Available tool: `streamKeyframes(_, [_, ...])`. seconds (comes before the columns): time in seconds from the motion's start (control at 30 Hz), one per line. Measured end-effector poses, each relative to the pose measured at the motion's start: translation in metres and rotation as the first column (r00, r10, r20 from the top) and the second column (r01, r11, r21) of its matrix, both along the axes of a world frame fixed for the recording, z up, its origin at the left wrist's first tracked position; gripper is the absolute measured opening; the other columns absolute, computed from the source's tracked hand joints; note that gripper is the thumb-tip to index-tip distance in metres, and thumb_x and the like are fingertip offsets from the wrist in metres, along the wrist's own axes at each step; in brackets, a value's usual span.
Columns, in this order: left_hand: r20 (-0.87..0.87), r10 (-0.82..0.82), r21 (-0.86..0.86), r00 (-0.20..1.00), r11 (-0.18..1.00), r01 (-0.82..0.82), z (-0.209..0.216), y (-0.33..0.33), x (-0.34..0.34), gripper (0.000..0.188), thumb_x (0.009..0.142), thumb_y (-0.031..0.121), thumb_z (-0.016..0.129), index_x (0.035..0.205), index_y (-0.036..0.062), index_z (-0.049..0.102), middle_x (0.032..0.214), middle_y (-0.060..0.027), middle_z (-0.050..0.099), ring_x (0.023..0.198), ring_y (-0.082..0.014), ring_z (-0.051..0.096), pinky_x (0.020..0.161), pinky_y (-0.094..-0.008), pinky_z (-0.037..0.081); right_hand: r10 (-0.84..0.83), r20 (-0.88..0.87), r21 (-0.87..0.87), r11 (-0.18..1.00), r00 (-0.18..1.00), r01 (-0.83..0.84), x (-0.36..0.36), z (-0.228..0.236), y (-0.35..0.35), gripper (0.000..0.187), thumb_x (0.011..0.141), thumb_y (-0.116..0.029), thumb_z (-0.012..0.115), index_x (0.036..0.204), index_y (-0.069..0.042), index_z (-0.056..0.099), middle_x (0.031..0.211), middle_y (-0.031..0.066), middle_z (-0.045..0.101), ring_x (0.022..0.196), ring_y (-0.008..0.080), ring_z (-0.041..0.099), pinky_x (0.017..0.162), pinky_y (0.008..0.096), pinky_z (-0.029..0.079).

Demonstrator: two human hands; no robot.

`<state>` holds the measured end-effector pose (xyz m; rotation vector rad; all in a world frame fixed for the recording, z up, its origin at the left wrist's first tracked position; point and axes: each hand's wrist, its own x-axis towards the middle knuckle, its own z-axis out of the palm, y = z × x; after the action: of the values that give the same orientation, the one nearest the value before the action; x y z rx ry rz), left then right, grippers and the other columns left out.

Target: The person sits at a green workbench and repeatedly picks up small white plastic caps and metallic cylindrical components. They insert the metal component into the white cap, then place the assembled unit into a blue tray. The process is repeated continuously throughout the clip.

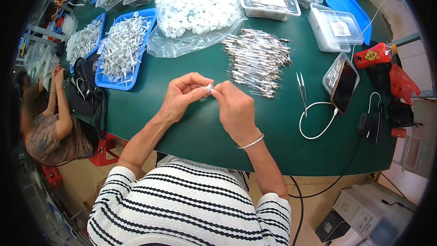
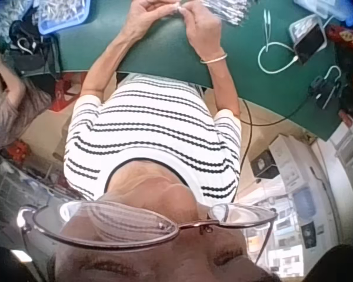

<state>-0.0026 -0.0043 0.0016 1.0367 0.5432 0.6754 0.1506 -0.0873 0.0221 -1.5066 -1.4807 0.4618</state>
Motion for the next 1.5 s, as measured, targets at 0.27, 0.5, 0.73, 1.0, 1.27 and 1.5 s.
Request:
streamKeyframes(0.27, [0.011, 0.081, 0.192, 0.997, 0.978, -0.081, 0.003, -0.007, 0.001, 0.025, 0.085, -0.003, 0.065, 0.109, -0.0026, 0.059, 0.101, -0.0064, 0.062, 0.093, -0.0101, 0.061, 0.083, -0.0225, 0.050, -0.005, -0.212, 0.010, 1.000, 0.977, 0.007, -0.006, -0.011, 0.001, 0.006, 0.090, -0.007, 0.061, 0.089, -0.001, 0.060, 0.071, 0.0068, 0.059, 0.057, 0.0176, 0.056, 0.054, 0.0287, 0.044])
streamKeyframes(0.5, [0.086, 0.085, 0.340, 0.993, 0.934, -0.110, 0.013, -0.011, 0.002, 0.023, 0.083, -0.004, 0.066, 0.106, -0.0027, 0.060, 0.101, -0.0080, 0.058, 0.091, -0.0123, 0.058, 0.081, -0.0254, 0.049, 0.170, -0.589, -0.124, 0.947, 0.790, -0.296, 0.012, -0.007, -0.001, 0.018, 0.097, -0.016, 0.054, 0.092, -0.001, 0.061, 0.069, 0.0007, 0.058, 0.062, 0.0056, 0.050, 0.056, 0.0201, 0.041])
streamKeyframes(0.73, [0.189, -0.004, 0.281, 0.982, 0.958, -0.050, 0.005, -0.010, 0.003, 0.019, 0.084, -0.005, 0.064, 0.103, -0.0012, 0.062, 0.100, -0.0080, 0.055, 0.092, -0.0138, 0.054, 0.082, -0.0280, 0.046, 0.223, -0.646, -0.036, 0.946, 0.730, -0.321, 0.010, -0.016, -0.002, 0.020, 0.097, -0.020, 0.055, 0.092, -0.002, 0.062, 0.068, 0.0001, 0.057, 0.062, 0.0055, 0.051, 0.057, 0.0198, 0.039])
streamKeyframes(1.0, [0.002, -0.018, 0.452, 1.000, 0.892, 0.015, 0.031, 0.000, -0.007, 0.012, 0.080, 0.000, 0.070, 0.092, 0.0015, 0.067, 0.094, -0.0068, 0.062, 0.088, -0.0136, 0.055, 0.076, -0.0282, 0.044, 0.341, -0.754, -0.018, 0.844, 0.562, -0.536, 0.020, -0.018, 0.002, 0.030, 0.098, -0.029, 0.052, 0.088, -0.002, 0.059, 0.064, -0.0007, 0.053, 0.058, 0.0056, 0.048, 0.054, 0.0201, 0.037])
streamKeyframes(1.27, [-0.143, 0.138, 0.916, 0.980, 0.394, 0.078, 0.052, 0.013, -0.010, 0.012, 0.074, 0.005, 0.074, 0.085, 0.0076, 0.069, 0.087, -0.0046, 0.065, 0.076, -0.0189, 0.057, 0.065, -0.0297, 0.045, 0.356, -0.766, -0.102, 0.754, 0.535, -0.649, 0.027, -0.010, 0.001, 0.029, 0.100, -0.026, 0.050, 0.085, -0.002, 0.058, 0.061, -0.0024, 0.050, 0.056, 0.0047, 0.046, 0.053, 0.0204, 0.036])
streamKeyframes(1.5, [-0.296, -0.166, 0.777, 0.941, 0.531, 0.339, 0.076, 0.021, -0.008, 0.009, 0.077, 0.007, 0.074, 0.083, 0.0064, 0.068, 0.083, -0.0035, 0.065, 0.073, -0.0145, 0.058, 0.065, -0.0265, 0.046, 0.365, -0.793, -0.152, 0.656, 0.487, -0.739, 0.031, -0.007, -0.004, 0.025, 0.098, -0.021, 0.053, 0.087, 0.000, 0.061, 0.062, -0.0014, 0.053, 0.056, 0.0046, 0.047, 0.053, 0.0212, 0.037])
